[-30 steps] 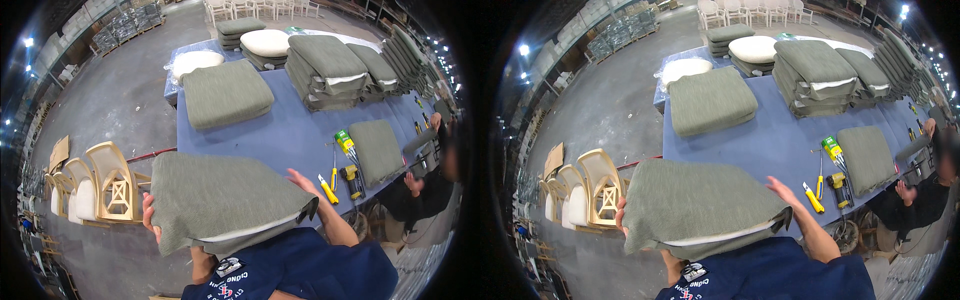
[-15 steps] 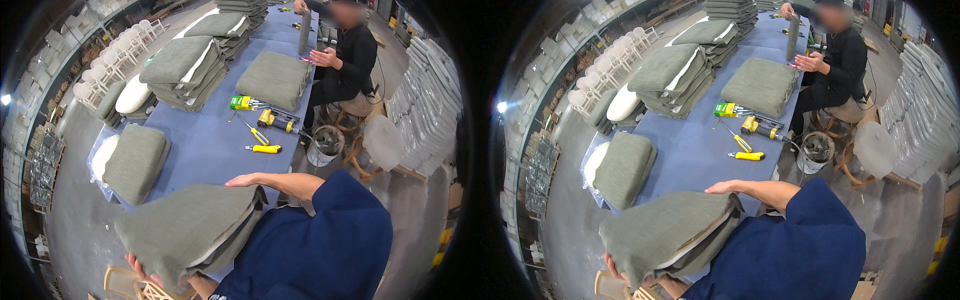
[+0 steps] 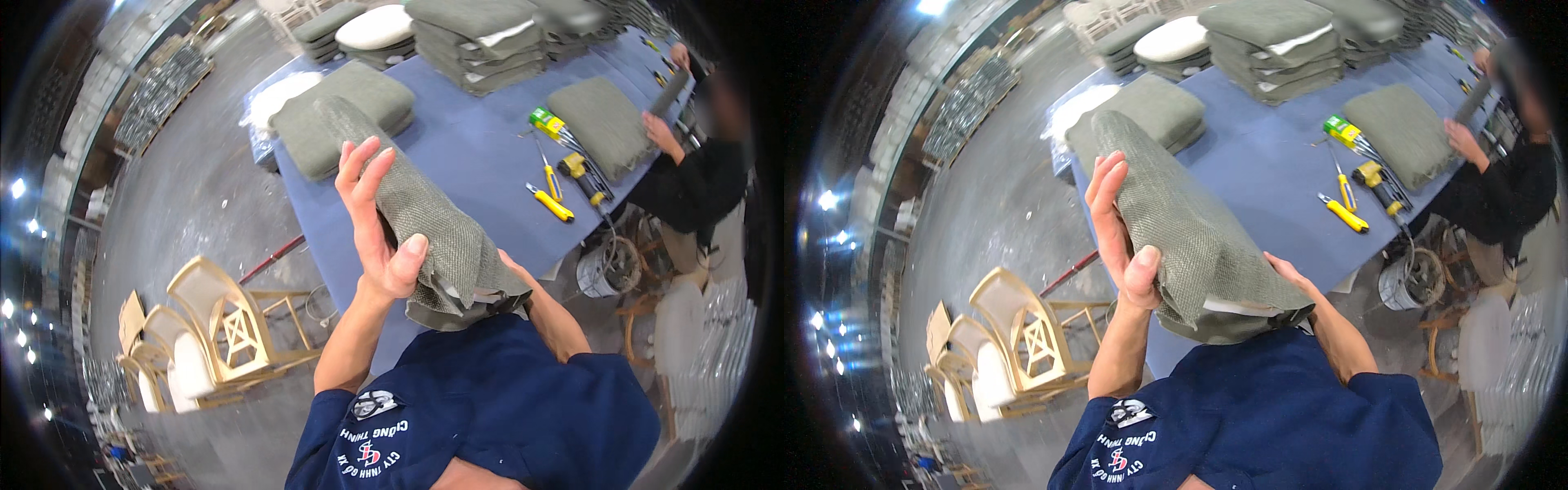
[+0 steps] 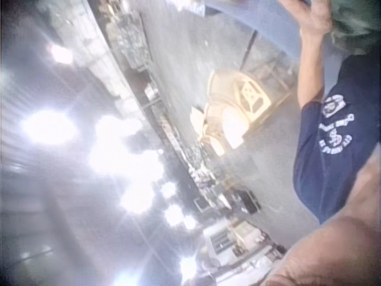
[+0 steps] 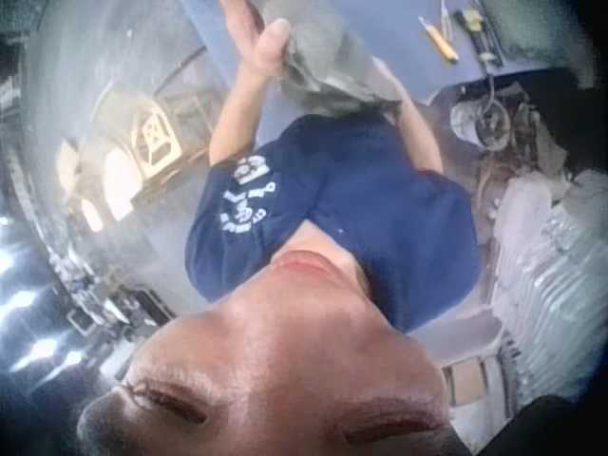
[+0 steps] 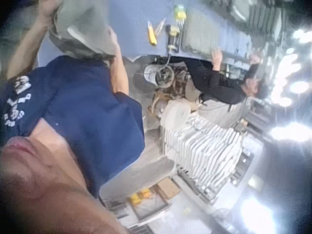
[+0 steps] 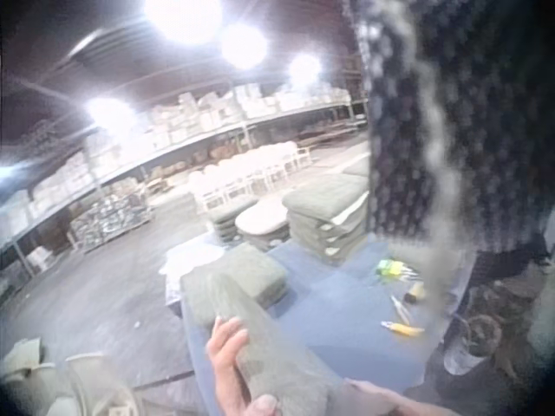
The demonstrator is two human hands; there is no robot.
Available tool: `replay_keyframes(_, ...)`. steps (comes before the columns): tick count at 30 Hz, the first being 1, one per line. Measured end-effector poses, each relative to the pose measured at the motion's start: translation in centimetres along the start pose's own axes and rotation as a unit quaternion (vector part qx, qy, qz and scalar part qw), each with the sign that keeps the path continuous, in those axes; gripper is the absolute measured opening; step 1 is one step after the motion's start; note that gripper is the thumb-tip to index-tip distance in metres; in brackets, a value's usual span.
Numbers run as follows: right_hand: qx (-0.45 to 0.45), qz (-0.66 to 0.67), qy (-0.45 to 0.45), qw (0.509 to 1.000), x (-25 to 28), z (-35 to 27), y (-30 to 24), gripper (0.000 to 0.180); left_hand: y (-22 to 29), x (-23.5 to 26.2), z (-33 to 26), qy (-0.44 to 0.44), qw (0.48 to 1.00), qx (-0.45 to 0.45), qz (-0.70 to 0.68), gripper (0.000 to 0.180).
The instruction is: The person assembles chair cushions by hand, smoothing fabric and using a staple gun to secure edges. They handle multiple cushions, inspecting seams and stapling corners while working at a table in a workshop.
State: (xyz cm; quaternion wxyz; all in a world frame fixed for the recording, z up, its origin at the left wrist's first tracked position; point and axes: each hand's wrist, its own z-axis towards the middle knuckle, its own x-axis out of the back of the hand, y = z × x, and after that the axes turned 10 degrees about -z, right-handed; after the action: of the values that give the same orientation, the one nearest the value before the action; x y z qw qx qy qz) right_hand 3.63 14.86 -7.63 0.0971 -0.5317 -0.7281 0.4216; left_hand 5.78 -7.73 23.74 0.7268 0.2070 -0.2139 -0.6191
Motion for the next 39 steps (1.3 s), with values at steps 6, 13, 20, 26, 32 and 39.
replay_keyframes(6, 0.014, -0.028, 0.049, 0.998, 0.4, 0.8, -0.5, 0.064, -0.5, 4.5, -3.7, 0.082, 0.996, -0.018, -0.043, 0.09)
replay_keyframes(13, -0.02, -0.027, 0.032, 0.999, 1.6, 1.7, -3.5, 0.054, -1.8, 10.6, -6.0, 0.117, 0.992, -0.055, 0.013, 0.078)
replay_keyframes(20, -0.043, 0.026, 0.026, 0.998, -0.2, 0.4, -7.0, 0.051, -2.9, 12.1, -7.8, 0.198, 0.98, 0.003, -0.001, 0.073)
replay_keyframes(26, -0.04, -0.001, 0.05, 0.998, -1.1, 1.4, -7.2, 0.055, -1.0, 12.4, -9.6, 0.332, 0.931, 0.033, -0.151, 0.074)
replay_keyframes(32, -0.053, -0.055, 0.076, 0.994, -3.1, 2.5, -7.9, 0.06, 1.5, 14.9, -13.7, 0.459, 0.85, 0.145, -0.216, 0.089)
replay_keyframes(39, 0.085, -0.307, 0.16, 0.934, -3.4, 5.0, -7.5, 0.067, 2.6, 23.8, -33.4, 0.422, 0.755, 0.481, -0.144, 0.082)
